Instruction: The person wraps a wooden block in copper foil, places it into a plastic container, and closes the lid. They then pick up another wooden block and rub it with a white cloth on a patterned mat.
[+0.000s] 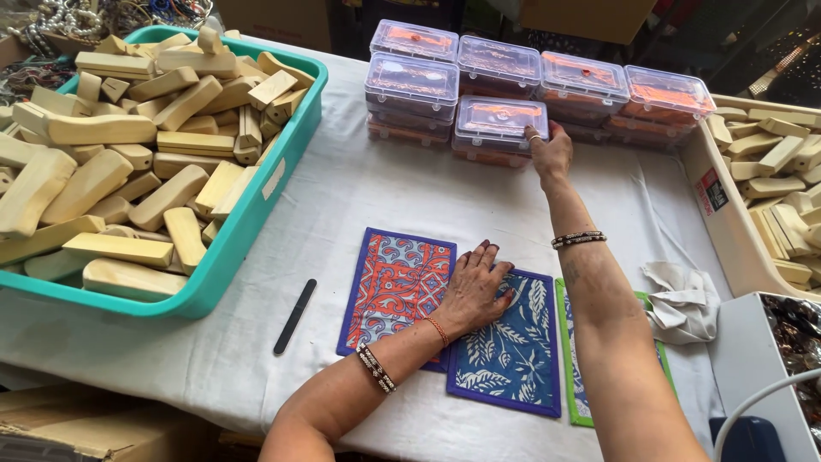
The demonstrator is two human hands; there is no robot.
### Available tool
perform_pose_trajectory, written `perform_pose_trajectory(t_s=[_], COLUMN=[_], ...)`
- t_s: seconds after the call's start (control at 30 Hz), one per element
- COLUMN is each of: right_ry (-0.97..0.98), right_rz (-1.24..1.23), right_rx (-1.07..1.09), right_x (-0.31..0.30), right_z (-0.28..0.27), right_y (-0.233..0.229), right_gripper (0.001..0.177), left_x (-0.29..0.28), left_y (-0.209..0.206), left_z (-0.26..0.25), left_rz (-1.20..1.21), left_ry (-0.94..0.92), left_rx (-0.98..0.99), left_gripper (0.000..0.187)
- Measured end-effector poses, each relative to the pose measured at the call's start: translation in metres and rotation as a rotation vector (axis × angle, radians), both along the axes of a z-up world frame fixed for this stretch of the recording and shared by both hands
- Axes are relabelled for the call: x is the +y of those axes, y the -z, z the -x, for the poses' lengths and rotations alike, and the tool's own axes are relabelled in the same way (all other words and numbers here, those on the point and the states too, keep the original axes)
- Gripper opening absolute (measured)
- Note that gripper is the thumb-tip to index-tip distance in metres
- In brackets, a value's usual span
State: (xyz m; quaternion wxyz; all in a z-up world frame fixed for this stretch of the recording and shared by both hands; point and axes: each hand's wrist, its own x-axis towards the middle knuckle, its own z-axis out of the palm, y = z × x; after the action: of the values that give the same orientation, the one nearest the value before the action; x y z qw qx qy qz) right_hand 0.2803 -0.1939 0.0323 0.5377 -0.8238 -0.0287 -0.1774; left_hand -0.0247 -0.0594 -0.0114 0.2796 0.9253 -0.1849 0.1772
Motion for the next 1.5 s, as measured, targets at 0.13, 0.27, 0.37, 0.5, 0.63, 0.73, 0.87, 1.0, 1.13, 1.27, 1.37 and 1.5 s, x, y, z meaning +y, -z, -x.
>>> perform_pose_trajectory(t_s=[0.13,0.27,0.37,0.5,0.63,0.73,0.87,1.0,1.13,1.27,1.37,1.5], right_ry=[0.171,0.174,0.108,0.041,-0.149,-0.16,-0.143,-0.014,0.226,0.428,0.479,0.542], right_rz=[0.4,0.501,0.41,0.736,0.906,0.927,0.907,1.194,1.435,1.426,1.197,1.009], right_rx=[0.035,-0.006,-0.129,0.134,0.126,0.168,0.143,0.223,0.22,0.354,0.427,0.16], right_x=[0.018,0.014,0.003,-0.013,-0.035,-0.047,-0.08,-0.112,-0.169,-0.201,-0.213,-0.219], right_z=[0.021,0.042,0.055,0.08,0.087,0.11,0.142,0.174,0.19,0.209,0.22,0.208], right_y=[-0.018,-0.016,0.0,0.028,0.055,0.053,0.054,0.031,0.049,0.036,0.035,0.053], right_gripper=[0.06,0.062,0.063,0.058,0.059,0.061,0.062,0.059,0.061,0.062,0.059,0.037], left_x=[0.0,0.0,0.0,-0.001,0.0,-0.001,0.001,0.001,0.002,0.001,0.001,0.002], left_y=[-0.002,0.0,-0.002,-0.001,0.0,0.001,-0.001,-0.003,-0.001,0.003,0.002,0.001], left_z=[0.001,0.0,0.002,0.002,0.003,0.001,0.001,0.002,0.0,-0.002,-0.002,-0.001], left_rz=[-0.011,-0.014,-0.021,-0.042,-0.056,-0.056,-0.062,-0.059,-0.063,-0.075,-0.089,-0.077], left_ry=[0.014,0.023,0.024,0.038,0.034,0.043,0.06,0.064,0.064,0.072,0.056,0.058], left_rx=[0.021,0.02,0.011,-0.002,-0.018,-0.032,-0.045,-0.023,-0.002,-0.01,0.024,0.019], left_gripper=[0.048,0.046,0.046,0.043,0.043,0.042,0.041,0.041,0.041,0.043,0.041,0.042])
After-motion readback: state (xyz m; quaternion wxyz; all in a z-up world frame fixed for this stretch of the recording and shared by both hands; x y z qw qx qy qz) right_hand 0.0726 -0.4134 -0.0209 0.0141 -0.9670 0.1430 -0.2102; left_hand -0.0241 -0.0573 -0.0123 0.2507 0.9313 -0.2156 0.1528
